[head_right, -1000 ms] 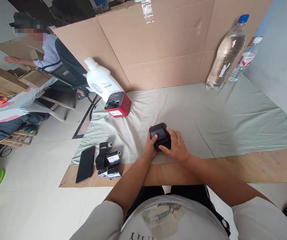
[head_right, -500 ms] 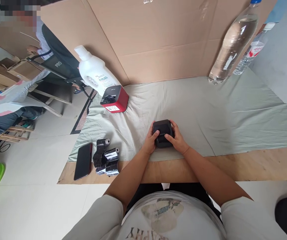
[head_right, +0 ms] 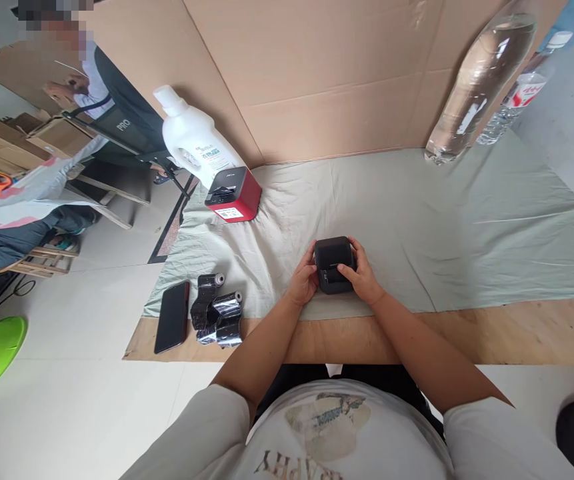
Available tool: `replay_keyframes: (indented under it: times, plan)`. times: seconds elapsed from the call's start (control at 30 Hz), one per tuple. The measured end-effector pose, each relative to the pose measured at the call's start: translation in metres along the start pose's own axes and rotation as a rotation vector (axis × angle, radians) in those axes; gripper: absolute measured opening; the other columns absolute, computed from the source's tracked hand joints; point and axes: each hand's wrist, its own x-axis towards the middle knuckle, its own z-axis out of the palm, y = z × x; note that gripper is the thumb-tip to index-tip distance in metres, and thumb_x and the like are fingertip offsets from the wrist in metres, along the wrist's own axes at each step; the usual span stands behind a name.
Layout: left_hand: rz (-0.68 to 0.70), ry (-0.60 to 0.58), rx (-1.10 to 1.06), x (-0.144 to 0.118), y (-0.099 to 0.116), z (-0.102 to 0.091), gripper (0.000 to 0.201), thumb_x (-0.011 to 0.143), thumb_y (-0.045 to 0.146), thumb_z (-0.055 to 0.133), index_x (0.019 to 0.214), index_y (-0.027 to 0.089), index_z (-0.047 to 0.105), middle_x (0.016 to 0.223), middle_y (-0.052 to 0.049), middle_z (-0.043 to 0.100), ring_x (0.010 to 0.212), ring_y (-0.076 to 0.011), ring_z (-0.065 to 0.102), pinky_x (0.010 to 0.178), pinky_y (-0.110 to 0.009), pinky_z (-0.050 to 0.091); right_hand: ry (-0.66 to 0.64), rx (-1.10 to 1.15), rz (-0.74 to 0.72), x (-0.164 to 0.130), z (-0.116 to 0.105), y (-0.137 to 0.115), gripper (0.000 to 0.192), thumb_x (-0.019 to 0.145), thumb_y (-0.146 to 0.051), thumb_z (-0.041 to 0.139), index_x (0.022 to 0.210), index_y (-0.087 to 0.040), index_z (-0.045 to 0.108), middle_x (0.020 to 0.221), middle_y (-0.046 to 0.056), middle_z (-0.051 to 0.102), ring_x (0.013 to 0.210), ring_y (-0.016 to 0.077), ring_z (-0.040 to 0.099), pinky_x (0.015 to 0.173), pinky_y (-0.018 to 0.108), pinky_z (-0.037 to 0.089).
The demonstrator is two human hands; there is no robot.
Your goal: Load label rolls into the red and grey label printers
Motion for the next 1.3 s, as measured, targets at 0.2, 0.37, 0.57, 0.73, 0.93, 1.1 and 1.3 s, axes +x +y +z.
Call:
replay_keyframes:
  times: [0.2,0.37,0.57,0.73,0.93,1.1,1.3]
  plan:
    - [0.003,-0.002,0.028,0.0,0.0,-0.001,0.075,0.073,0.027,0.068,0.145,0.03,0.046,0.109,-0.002,0.069,0.081,-0.015,0.064,0.068,-0.026,0.052,-0.023,0.006,0.008,0.001,-0.004,0.001,0.08,0.084,-0.062,0.06,0.151,-0.03,0.028,0.14,0.012,0.055,0.126,0.0299,0.056,0.105,0.054,0.048]
    - [-0.001,-0.022,0.044,0.002,-0.002,-0.003,0.072,0.075,0.028,0.069,0.143,0.032,0.047,0.101,-0.001,0.07,0.069,-0.0106,0.06,0.059,-0.022,0.049,-0.039,0.039,0.03,0.001,-0.006,0.002,0.081,0.083,-0.064,0.06,0.15,-0.032,0.028,0.138,0.012,0.056,0.123,0.0298,0.058,0.101,0.052,0.051]
    - [0.018,0.009,0.049,0.003,-0.001,-0.002,0.071,0.074,0.028,0.072,0.141,0.03,0.05,0.097,0.0,0.07,0.069,-0.0105,0.061,0.061,-0.022,0.049,-0.063,0.116,0.041,0.001,-0.006,-0.003,0.087,0.078,-0.061,0.065,0.15,-0.03,0.026,0.14,0.013,0.054,0.127,0.0309,0.055,0.107,0.055,0.046]
    - [0.009,0.0,0.055,0.003,0.0,-0.001,0.069,0.072,0.029,0.074,0.138,0.03,0.053,0.09,0.001,0.069,0.062,-0.0087,0.057,0.056,-0.02,0.046,-0.156,0.072,-0.004,0.002,-0.015,-0.009,0.094,0.077,-0.062,0.065,0.154,-0.029,0.023,0.153,0.011,0.042,0.14,0.0312,0.043,0.118,0.055,0.033]
    - [0.006,-0.007,0.086,0.002,-0.001,-0.002,0.065,0.071,0.031,0.075,0.133,0.026,0.057,0.081,0.001,0.067,0.057,-0.0077,0.054,0.051,-0.019,0.041,-0.068,-0.031,-0.006,0.01,-0.028,-0.01,0.076,0.073,-0.071,0.067,0.133,-0.028,0.049,0.122,0.011,0.063,0.109,0.0278,0.062,0.094,0.045,0.052]
    - [-0.031,-0.096,0.251,0.0,0.0,-0.003,0.069,0.071,0.029,0.069,0.138,0.026,0.052,0.09,0.001,0.068,0.052,-0.0052,0.046,0.046,-0.019,0.031,0.194,-0.212,-0.023,0.016,-0.03,-0.007,0.065,0.079,-0.087,0.04,0.081,-0.023,0.055,0.073,0.003,0.056,0.075,0.021,0.054,0.07,0.035,0.046]
    - [0.022,-0.103,0.354,0.003,-0.008,-0.007,0.06,0.076,0.028,0.058,0.135,0.023,0.054,0.091,-0.002,0.069,0.058,-0.0098,0.052,0.053,-0.023,0.038,0.277,-0.39,0.05,0.017,-0.027,-0.01,0.066,0.083,-0.085,0.027,0.061,-0.023,0.035,0.058,-0.001,0.037,0.06,0.0154,0.037,0.056,0.03,0.031]
